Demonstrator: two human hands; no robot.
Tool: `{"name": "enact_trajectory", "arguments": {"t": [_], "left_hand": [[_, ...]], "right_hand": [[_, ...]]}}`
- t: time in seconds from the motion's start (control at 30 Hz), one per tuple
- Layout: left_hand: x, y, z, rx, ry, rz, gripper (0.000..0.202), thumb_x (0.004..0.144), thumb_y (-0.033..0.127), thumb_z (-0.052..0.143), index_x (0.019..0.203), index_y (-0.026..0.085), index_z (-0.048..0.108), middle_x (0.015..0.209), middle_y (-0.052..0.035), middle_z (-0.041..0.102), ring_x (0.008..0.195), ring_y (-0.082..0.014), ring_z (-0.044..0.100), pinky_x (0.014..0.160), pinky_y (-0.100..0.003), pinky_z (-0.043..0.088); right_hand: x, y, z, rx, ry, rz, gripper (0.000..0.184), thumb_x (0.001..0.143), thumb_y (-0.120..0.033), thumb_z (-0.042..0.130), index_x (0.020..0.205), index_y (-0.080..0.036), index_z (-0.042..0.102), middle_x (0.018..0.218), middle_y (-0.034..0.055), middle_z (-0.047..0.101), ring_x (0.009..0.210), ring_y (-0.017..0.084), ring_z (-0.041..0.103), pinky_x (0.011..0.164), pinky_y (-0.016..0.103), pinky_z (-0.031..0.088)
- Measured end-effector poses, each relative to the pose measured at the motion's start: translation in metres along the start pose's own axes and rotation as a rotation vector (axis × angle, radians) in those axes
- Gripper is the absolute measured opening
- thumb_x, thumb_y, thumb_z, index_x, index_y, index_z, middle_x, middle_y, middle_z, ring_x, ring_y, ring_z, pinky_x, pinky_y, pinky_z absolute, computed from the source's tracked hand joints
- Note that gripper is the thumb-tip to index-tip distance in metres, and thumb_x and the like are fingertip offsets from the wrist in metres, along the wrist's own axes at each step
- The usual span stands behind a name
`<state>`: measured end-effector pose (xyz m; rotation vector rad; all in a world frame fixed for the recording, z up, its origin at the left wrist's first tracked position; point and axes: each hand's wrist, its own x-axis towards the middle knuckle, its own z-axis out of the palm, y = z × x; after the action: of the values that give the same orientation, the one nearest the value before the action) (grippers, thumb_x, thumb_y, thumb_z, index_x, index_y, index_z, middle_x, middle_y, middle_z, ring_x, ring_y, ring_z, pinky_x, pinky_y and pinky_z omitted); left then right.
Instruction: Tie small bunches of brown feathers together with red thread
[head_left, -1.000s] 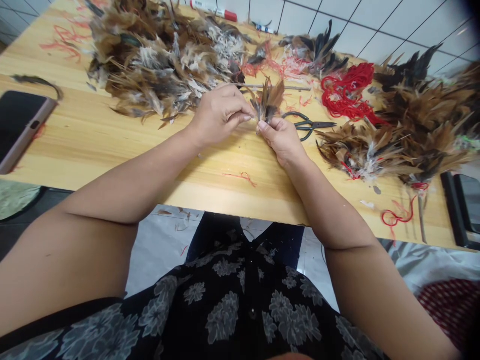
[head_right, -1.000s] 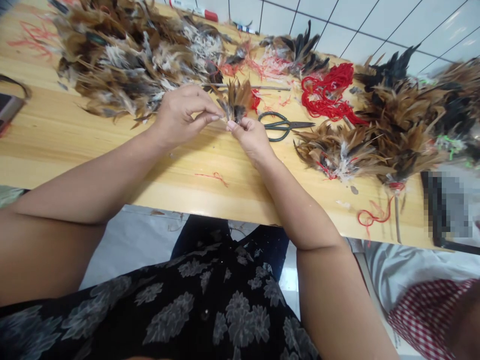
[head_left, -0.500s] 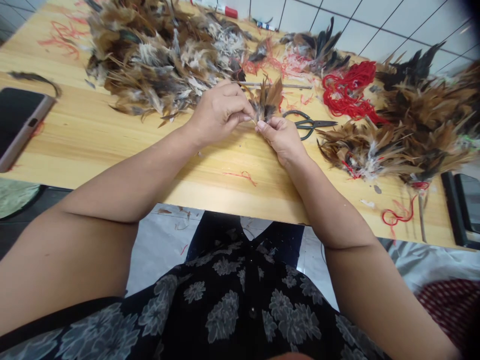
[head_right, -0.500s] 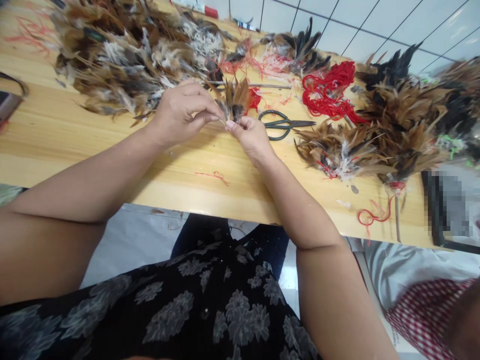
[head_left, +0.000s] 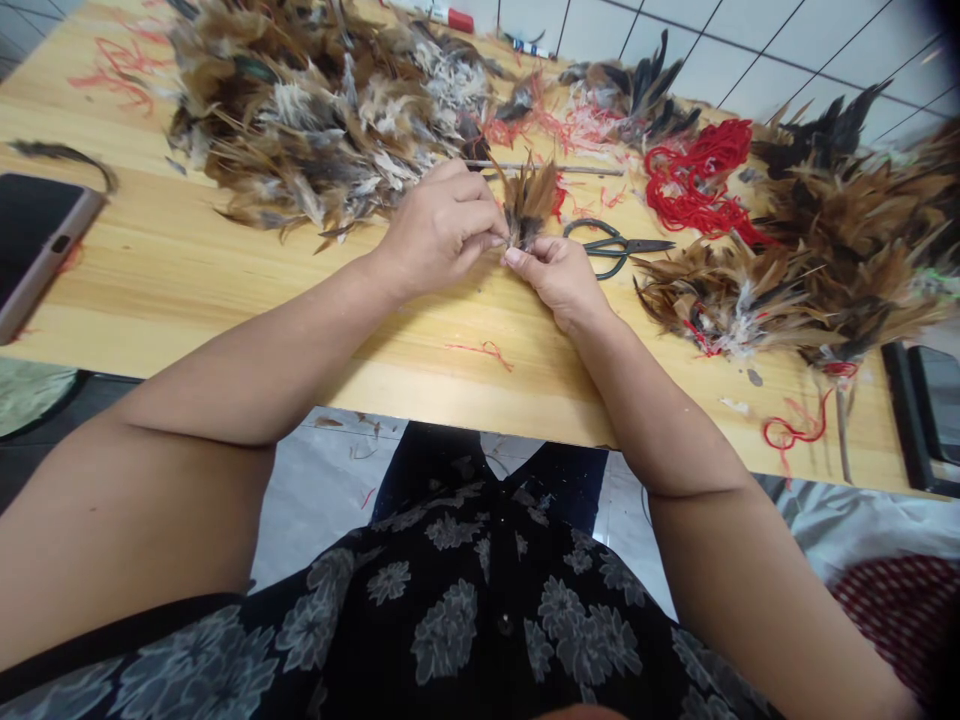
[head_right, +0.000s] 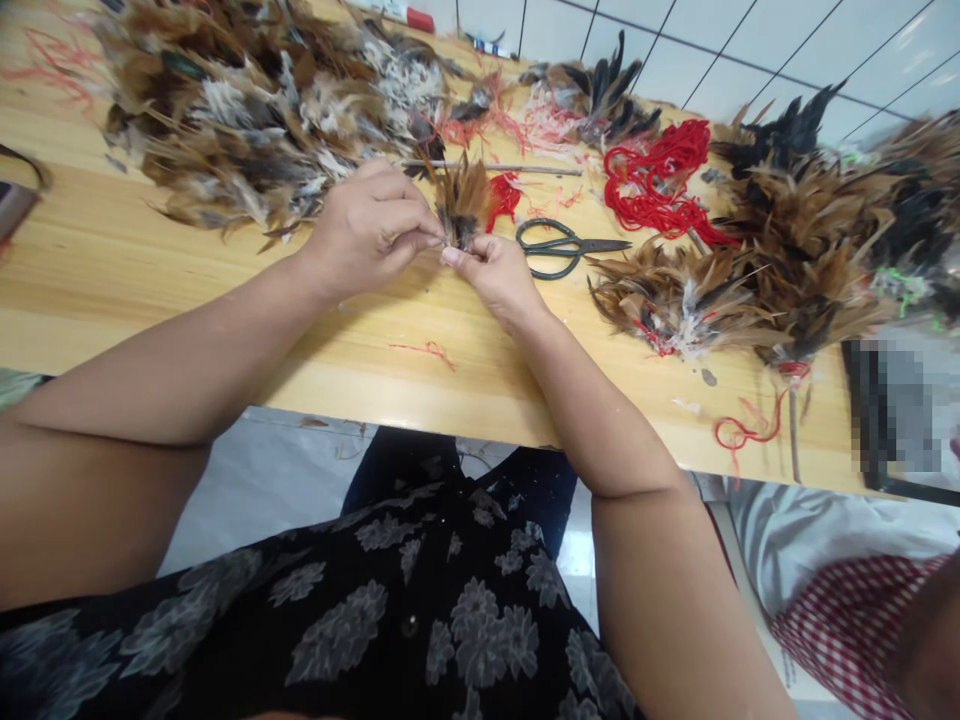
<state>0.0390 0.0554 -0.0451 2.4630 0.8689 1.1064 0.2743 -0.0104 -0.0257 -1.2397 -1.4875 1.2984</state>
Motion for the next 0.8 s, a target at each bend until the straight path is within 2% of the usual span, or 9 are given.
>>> {"name": "enact_trajectory", "arguments": {"t": [0.1,0.2,0.3,0.37,0.4,0.47,0.57,0.7,0.8], "left_hand": [[0.0,-0.004,0.005,-0.038,-0.024,-0.042,0.053,0.116,0.085,0.068,0.102,0.035,0.083,0.106,-0.0114,0.078,0.125,-0.0418,0.063,0.122,-0.069,0.046],[-0.002,-0.009,0.01,-0.019,-0.013,-0.023,0.058,0.12,0.086,0.064,0.115,0.032,0.084,0.117,-0.0105,0.079,0.129,-0.0391,0.059,0.124,-0.064,0.043],[-0.002,-0.01,0.007,0.034,0.17,0.052,0.067,0.118,0.092,0.069,0.134,0.029,0.084,0.136,-0.0094,0.078,0.131,-0.0358,0.054,0.125,-0.058,0.041],[-0.002,-0.004,-0.001,0.024,0.308,0.035,0.065,0.113,0.089,0.082,0.133,0.028,0.084,0.135,-0.0088,0.076,0.131,-0.0343,0.054,0.126,-0.055,0.041],[-0.001,0.001,-0.006,-0.009,0.332,-0.023,0.058,0.111,0.082,0.091,0.127,0.027,0.085,0.129,-0.0081,0.076,0.129,-0.0335,0.055,0.126,-0.053,0.041],[0.0,0.013,-0.014,-0.113,0.276,-0.204,0.037,0.109,0.057,0.105,0.11,0.027,0.084,0.112,-0.0053,0.075,0.122,-0.031,0.059,0.125,-0.047,0.044],[0.0,0.034,-0.017,-0.245,0.107,-0.395,0.025,0.106,0.027,0.103,0.09,0.027,0.084,0.089,-0.0003,0.075,0.103,-0.0264,0.064,0.112,-0.042,0.053],[0.002,0.051,-0.008,-0.363,0.02,-0.479,0.022,0.103,0.013,0.092,0.088,0.028,0.092,0.086,0.0017,0.084,0.086,-0.0253,0.073,0.086,-0.039,0.057],[0.003,0.057,-0.005,-0.41,0.028,-0.521,0.031,0.101,0.009,0.087,0.075,0.025,0.084,0.074,0.0014,0.074,0.071,-0.0215,0.064,0.072,-0.036,0.046]], "right_hand": [[-0.001,-0.003,0.001,-0.051,0.012,0.0,0.065,0.094,-0.072,0.107,0.083,-0.023,0.065,0.078,-0.0029,0.055,0.086,0.015,0.048,0.077,0.031,0.047],[0.001,-0.002,0.003,-0.092,0.029,0.014,0.061,0.099,-0.064,0.106,0.083,-0.023,0.063,0.078,-0.0028,0.055,0.089,0.015,0.051,0.08,0.031,0.046],[0.005,0.006,0.002,-0.097,0.068,-0.001,0.057,0.101,-0.059,0.105,0.084,-0.024,0.064,0.081,-0.0024,0.056,0.091,0.018,0.056,0.084,0.032,0.05],[0.01,0.015,0.001,-0.086,0.088,-0.033,0.053,0.105,-0.057,0.101,0.085,-0.024,0.064,0.083,-0.002,0.057,0.092,0.019,0.058,0.088,0.033,0.053],[0.012,0.02,0.001,-0.078,0.094,-0.051,0.052,0.107,-0.057,0.098,0.085,-0.025,0.064,0.084,-0.0019,0.058,0.092,0.019,0.059,0.089,0.033,0.055],[0.017,0.03,0.0,-0.061,0.1,-0.089,0.051,0.111,-0.059,0.092,0.087,-0.025,0.064,0.086,-0.0017,0.061,0.092,0.019,0.059,0.091,0.034,0.056],[0.021,0.039,-0.001,-0.063,0.107,-0.135,0.05,0.113,-0.063,0.089,0.09,-0.025,0.064,0.089,-0.0016,0.063,0.091,0.018,0.059,0.091,0.034,0.056],[0.022,0.041,-0.001,-0.184,0.109,-0.169,0.049,0.113,-0.062,0.086,0.09,-0.026,0.063,0.087,-0.0015,0.062,0.091,0.02,0.062,0.094,0.037,0.057],[0.021,0.037,0.001,-0.343,0.075,-0.184,0.041,0.116,-0.053,0.082,0.091,-0.025,0.065,0.09,0.0011,0.067,0.094,0.023,0.067,0.098,0.041,0.06]]}}
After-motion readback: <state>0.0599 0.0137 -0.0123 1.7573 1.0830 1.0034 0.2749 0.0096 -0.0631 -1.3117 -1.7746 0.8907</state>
